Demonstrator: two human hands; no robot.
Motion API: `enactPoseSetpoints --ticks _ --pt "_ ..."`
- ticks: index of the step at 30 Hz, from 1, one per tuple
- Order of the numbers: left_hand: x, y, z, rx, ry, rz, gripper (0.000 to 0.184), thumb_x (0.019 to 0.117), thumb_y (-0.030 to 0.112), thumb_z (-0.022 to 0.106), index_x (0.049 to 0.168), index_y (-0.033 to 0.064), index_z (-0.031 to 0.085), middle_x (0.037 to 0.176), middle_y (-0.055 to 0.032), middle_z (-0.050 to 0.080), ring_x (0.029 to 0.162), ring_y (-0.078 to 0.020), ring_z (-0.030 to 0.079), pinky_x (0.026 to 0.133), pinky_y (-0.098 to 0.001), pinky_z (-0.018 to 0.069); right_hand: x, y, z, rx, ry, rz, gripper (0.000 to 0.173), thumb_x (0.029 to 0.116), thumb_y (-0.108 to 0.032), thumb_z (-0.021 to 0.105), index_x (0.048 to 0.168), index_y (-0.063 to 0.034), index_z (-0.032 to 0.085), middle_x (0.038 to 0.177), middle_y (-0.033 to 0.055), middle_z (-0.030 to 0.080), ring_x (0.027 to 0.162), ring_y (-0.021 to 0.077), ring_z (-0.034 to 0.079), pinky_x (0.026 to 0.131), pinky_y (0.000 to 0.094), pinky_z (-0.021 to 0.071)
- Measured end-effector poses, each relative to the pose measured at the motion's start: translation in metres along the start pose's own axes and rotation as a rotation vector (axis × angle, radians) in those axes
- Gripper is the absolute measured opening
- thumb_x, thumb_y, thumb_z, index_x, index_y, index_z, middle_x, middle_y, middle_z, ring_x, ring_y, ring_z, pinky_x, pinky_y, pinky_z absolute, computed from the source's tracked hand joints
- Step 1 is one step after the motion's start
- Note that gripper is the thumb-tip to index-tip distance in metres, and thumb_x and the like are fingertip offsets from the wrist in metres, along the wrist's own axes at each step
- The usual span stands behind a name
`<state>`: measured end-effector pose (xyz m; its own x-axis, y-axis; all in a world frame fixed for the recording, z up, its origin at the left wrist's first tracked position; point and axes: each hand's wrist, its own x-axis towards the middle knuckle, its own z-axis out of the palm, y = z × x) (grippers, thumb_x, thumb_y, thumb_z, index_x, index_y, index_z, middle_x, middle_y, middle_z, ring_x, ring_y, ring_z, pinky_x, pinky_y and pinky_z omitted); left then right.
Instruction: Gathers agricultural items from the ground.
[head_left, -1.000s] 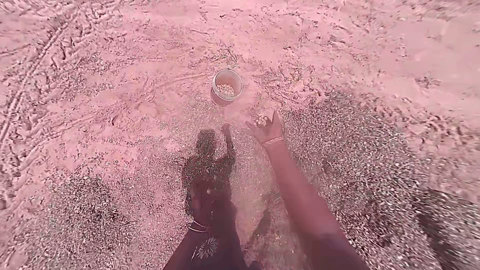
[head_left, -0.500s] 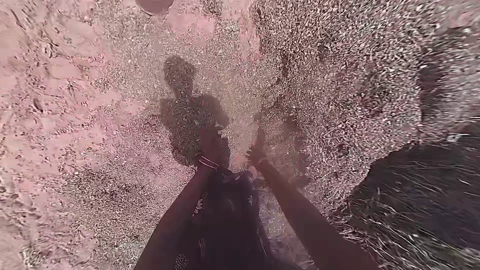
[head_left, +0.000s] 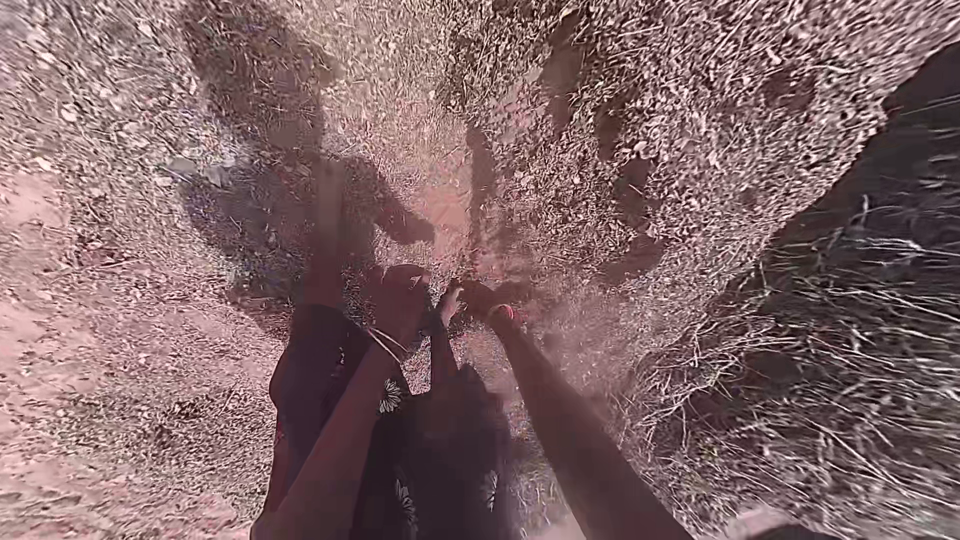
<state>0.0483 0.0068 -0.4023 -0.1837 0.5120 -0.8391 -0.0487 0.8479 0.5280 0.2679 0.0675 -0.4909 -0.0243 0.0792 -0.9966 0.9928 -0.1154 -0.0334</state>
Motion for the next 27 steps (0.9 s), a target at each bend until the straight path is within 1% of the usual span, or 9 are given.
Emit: enactPoseSetpoints --ticks 3,6,10,15,16,19,22,25,27 --pt "0.017 -0.023 0.015 0.405 -0.318 -0.130 0.034 0.1067 0.026 0.053 0.129 0.0036 0.065 0.141 -0.0201 0.057 0.132 -0.0362 0.054 0.112 -0.0544 0.0414 0.051 0.006 0.006 -0.051 0.144 -0.085 0.044 0.1027 -0.030 0.063 0.139 -0.0042 0.061 0.134 0.0284 0.062 0.125 0.0455 0.060 0.104 0.0637 0.0485" --pt "0.039 -0.029 0.023 0.654 -0.500 -0.198 0.044 0.1081 0.034 0.049 0.141 0.0055 0.058 0.150 -0.0195 0.050 0.137 -0.0404 0.048 0.113 -0.0581 0.0382 0.098 -0.027 -0.034 -0.090 0.250 -0.051 0.047 0.1007 -0.030 0.065 0.143 -0.0094 0.060 0.149 0.0250 0.052 0.137 0.0429 0.051 0.111 0.0610 0.0445" --pt "0.061 -0.033 0.020 0.668 -0.442 -0.089 0.045 0.1084 0.030 0.049 0.142 0.0017 0.056 0.148 -0.0237 0.051 0.140 -0.0403 0.047 0.115 -0.0583 0.0365 0.118 -0.077 -0.096 -0.292 0.442 -0.082 0.046 0.1000 -0.030 0.062 0.144 -0.0171 0.060 0.157 0.0128 0.048 0.147 0.0373 0.040 0.117 0.0643 0.0321" --pt "0.069 -0.045 0.006 0.643 -0.323 -0.054 0.041 0.1063 0.031 0.054 0.140 0.0082 0.060 0.142 -0.0175 0.058 0.136 -0.0348 0.052 0.114 -0.0560 0.0402 0.152 -0.134 -0.169 -0.613 0.610 -0.123 0.064 0.0885 -0.014 0.071 0.150 -0.0147 0.055 0.163 0.0159 0.038 0.155 0.0417 0.025 0.120 0.0771 0.0085" --pt "0.069 -0.044 0.006 0.667 -0.328 -0.071 0.042 0.1061 0.032 0.054 0.140 0.0087 0.060 0.142 -0.0171 0.058 0.136 -0.0349 0.052 0.113 -0.0562 0.0409 0.163 -0.139 -0.184 -0.671 0.633 -0.126 0.065 0.0878 -0.015 0.072 0.151 -0.0150 0.054 0.163 0.0167 0.038 0.155 0.0434 0.024 0.120 0.0786 0.0075" --pt "0.069 -0.045 0.011 0.700 -0.373 -0.060 0.043 0.1070 0.033 0.052 0.138 0.0054 0.060 0.147 -0.0187 0.053 0.139 -0.0373 0.048 0.115 -0.0572 0.0376 0.183 -0.124 -0.220 -0.793 0.660 -0.059 0.066 0.0924 -0.021 0.067 0.155 -0.0161 0.047 0.166 0.0177 0.034 0.156 0.0442 0.022 0.119 0.0775 0.0103" --pt "0.068 -0.047 0.014 0.642 -0.394 -0.063 0.041 0.1074 0.031 0.051 0.140 0.0071 0.060 0.146 -0.0185 0.055 0.142 -0.0359 0.046 0.116 -0.0567 0.0366 0.178 -0.094 -0.211 -0.873 0.634 0.006 0.075 0.0932 -0.008 0.066 0.161 -0.0080 0.034 0.168 0.0247 0.025 0.154 0.0488 0.021 0.118 0.0712 0.0206" --pt "0.069 -0.040 0.013 0.615 -0.396 -0.130 0.040 0.1065 0.033 0.053 0.137 0.0071 0.062 0.135 -0.0191 0.060 0.127 -0.0385 0.057 0.105 -0.0593 0.0460 0.165 -0.064 -0.185 -0.856 0.612 0.015 0.068 0.0914 0.000 0.067 0.154 0.0038 0.041 0.162 0.0329 0.030 0.150 0.0549 0.026 0.116 0.0696 0.0279" --pt "0.073 -0.034 0.008 0.599 -0.398 -0.147 0.042 0.1068 0.036 0.052 0.138 0.0093 0.061 0.139 -0.0167 0.059 0.128 -0.0378 0.056 0.105 -0.0588 0.0454 0.145 -0.056 -0.170 -0.839 0.545 0.075 0.058 0.0929 0.000 0.067 0.148 0.0051 0.048 0.162 0.0329 0.031 0.147 0.0566 0.029 0.115 0.0717 0.0294"
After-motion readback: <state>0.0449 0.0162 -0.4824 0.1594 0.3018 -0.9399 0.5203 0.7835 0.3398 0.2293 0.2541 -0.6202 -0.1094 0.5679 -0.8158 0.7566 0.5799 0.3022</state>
